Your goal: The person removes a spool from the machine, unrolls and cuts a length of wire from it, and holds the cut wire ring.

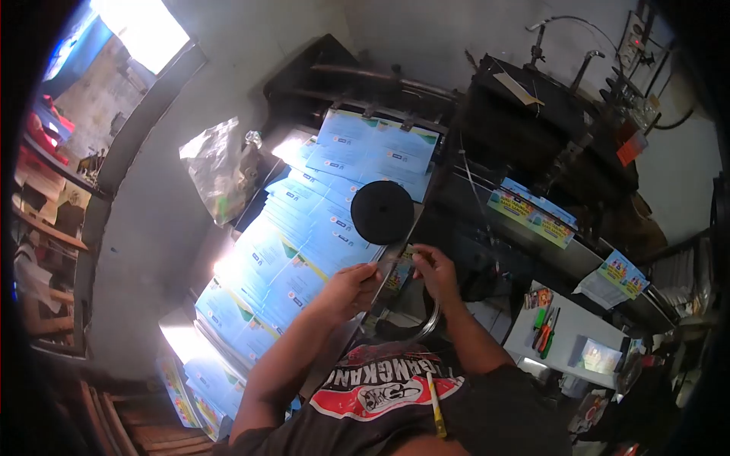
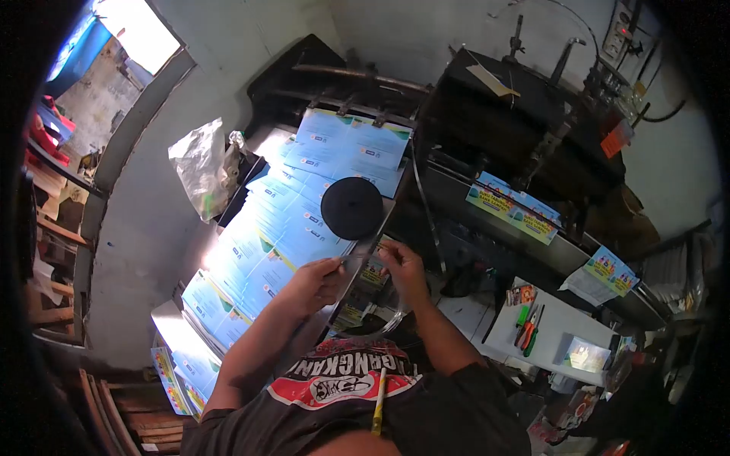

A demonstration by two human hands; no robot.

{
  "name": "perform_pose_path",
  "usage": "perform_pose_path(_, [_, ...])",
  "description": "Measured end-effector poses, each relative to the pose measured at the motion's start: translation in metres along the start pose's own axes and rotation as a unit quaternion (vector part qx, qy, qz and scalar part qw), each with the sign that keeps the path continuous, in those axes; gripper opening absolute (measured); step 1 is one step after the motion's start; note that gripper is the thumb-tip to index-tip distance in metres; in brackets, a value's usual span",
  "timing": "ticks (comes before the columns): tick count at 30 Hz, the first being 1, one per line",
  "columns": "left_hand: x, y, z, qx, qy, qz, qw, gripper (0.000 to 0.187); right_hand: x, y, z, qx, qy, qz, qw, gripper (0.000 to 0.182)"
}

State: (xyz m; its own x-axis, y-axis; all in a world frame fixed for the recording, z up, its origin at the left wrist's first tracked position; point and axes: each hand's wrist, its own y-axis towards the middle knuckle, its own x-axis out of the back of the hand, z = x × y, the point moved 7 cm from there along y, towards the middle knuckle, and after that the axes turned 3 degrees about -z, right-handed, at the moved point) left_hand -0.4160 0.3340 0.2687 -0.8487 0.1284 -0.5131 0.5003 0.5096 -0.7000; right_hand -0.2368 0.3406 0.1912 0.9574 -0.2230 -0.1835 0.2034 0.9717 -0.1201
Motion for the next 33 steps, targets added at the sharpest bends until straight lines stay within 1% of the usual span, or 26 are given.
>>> perform_pose_path(2, [-0.010, 0.022, 0.004, 0.005, 0.015, 0.042, 0.999, 0.026, 0.010, 0.002, 0.003, -0.022, 0.050, 0.003, 0.999, 0.034])
perform_pose_path(3, [-0.020, 0.026, 0.004, 0.007, 0.019, 0.043, 0.999, 0.026, 0.015, 0.002, 0.003, -0.044, 0.095, 0.013, 0.994, 0.039])
perform_pose_path(4, [-0.032, 0.028, 0.006, 0.021, 0.051, 0.038, 0.998, 0.026, 0.023, 0.002, 0.005, -0.044, 0.096, 0.011, 0.994, 0.039])
perform_pose_path(6, [-0.050, 0.037, 0.014, 0.034, 0.085, 0.034, 0.995, 0.026, 0.039, -0.002, -0.005, -0.151, 0.184, 0.039, 0.970, 0.044])
perform_pose_path(7, [-0.056, 0.042, 0.019, 0.028, 0.108, 0.031, 0.993, 0.026, 0.051, -0.006, 0.005, -0.151, 0.184, 0.038, 0.970, 0.044])
perform_pose_path(9, [-0.072, 0.052, 0.028, 0.022, 0.134, 0.029, 0.990, 0.026, 0.060, -0.026, 0.018, -0.267, 0.308, 0.105, 0.907, 0.044])
perform_pose_path(10, [-0.079, 0.054, 0.025, -0.037, 0.175, -0.001, 0.984, 0.028, 0.073, -0.031, 0.018, -0.267, 0.307, 0.105, 0.907, 0.044])
perform_pose_path(11, [-0.084, 0.054, 0.023, -0.095, 0.213, -0.033, 0.972, 0.029, 0.080, -0.040, 0.017, -0.268, 0.320, 0.140, 0.898, 0.045])
perform_pose_path(12, [-0.089, 0.056, 0.030, -0.093, 0.212, -0.034, 0.972, 0.029, 0.080, -0.049, 0.021, -0.269, 0.333, 0.174, 0.887, 0.046])
perform_pose_path(13, [-0.094, 0.056, 0.030, -0.131, 0.206, -0.046, 0.969, 0.030, 0.091, -0.052, 0.024, -0.243, 0.223, 0.116, 0.937, 0.041])
perform_pose_path(14, [-0.097, 0.057, 0.030, -0.168, 0.201, -0.057, 0.963, 0.032, 0.094, -0.049, 0.019, -0.245, 0.224, 0.113, 0.937, 0.041])
perform_pose_path(16, [-0.099, 0.062, 0.047, -0.166, 0.194, -0.064, 0.965, 0.032, 0.115, -0.040, 0.011, -0.219, 0.173, 0.017, 0.960, 0.031])
perform_pose_path(17, [-0.100, 0.064, 0.052, -0.171, 0.188, -0.070, 0.965, 0.032, 0.119, -0.035, 0.009, -0.220, 0.172, 0.013, 0.960, 0.031])
perform_pose_path(18, [-0.101, 0.064, 0.055, -0.169, 0.188, -0.068, 0.965, 0.032, 0.123, -0.025, 0.013, -0.217, 0.098, 0.000, 0.971, 0.028])
perform_pose_path(19, [-0.107, 0.063, 0.059, -0.161, 0.162, -0.034, 0.973, 0.032, 0.128, -0.015, 0.017, -0.212, 0.023, -0.012, 0.977, 0.024])
perform_pose_path(20, [-0.111, 0.062, 0.061, -0.155, 0.135, -0.001, 0.979, 0.031, 0.130, -0.005, 0.022, -0.213, 0.023, -0.013, 0.977, 0.024])
perform_pose_path(23, [-0.110, 0.066, 0.063, -0.149, 0.067, 0.030, 0.986, 0.029, 0.127, 0.019, 0.053, -0.195, -0.044, 0.032, 0.979, 0.024])
perform_pose_path(24, [-0.113, 0.068, 0.062, -0.152, 0.065, 0.029, 0.986, 0.029, 0.129, 0.025, 0.073, -0.171, -0.121, 0.052, 0.976, 0.025])
perform_pose_path(25, [-0.117, 0.072, 0.060, -0.148, 0.016, 0.028, 0.988, 0.029, 0.130, 0.030, 0.084, -0.145, -0.197, 0.072, 0.967, 0.027])
perform_pose_path(26, [-0.121, 0.074, 0.060, -0.145, -0.033, 0.025, 0.989, 0.028, 0.133, 0.032, 0.084, -0.144, -0.199, 0.077, 0.966, 0.027])
perform_pose_path(28, [-0.132, 0.087, 0.062, -0.140, -0.088, 0.024, 0.986, 0.028, 0.140, 0.041, 0.090, -0.123, -0.119, 0.145, 0.975, 0.033])
perform_pose_path(29, [-0.135, 0.093, 0.063, -0.127, -0.135, 0.026, 0.982, 0.028, 0.155, 0.041, 0.080, -0.115, -0.031, 0.151, 0.981, 0.042])
perform_pose_path(30, [-0.142, 0.093, 0.059, -0.128, -0.136, 0.027, 0.982, 0.028, 0.160, 0.038, 0.075, -0.114, -0.033, 0.151, 0.981, 0.042])
perform_pose_path(31, [-0.153, 0.090, 0.054, -0.119, -0.159, 0.036, 0.979, 0.028, 0.176, 0.038, 0.071, -0.140, 0.115, 0.044, 0.983, 0.048])
perform_pose_path(32, [-0.160, 0.090, 0.053, -0.108, -0.181, 0.044, 0.977, 0.028, 0.196, 0.030, 0.058, -0.161, 0.261, -0.068, 0.949, 0.053])
perform_pose_path(33, [-0.162, 0.095, 0.056, -0.105, -0.181, 0.046, 0.977, 0.028, 0.230, 0.020, 0.011, -0.180, 0.283, -0.057, 0.940, 0.061])
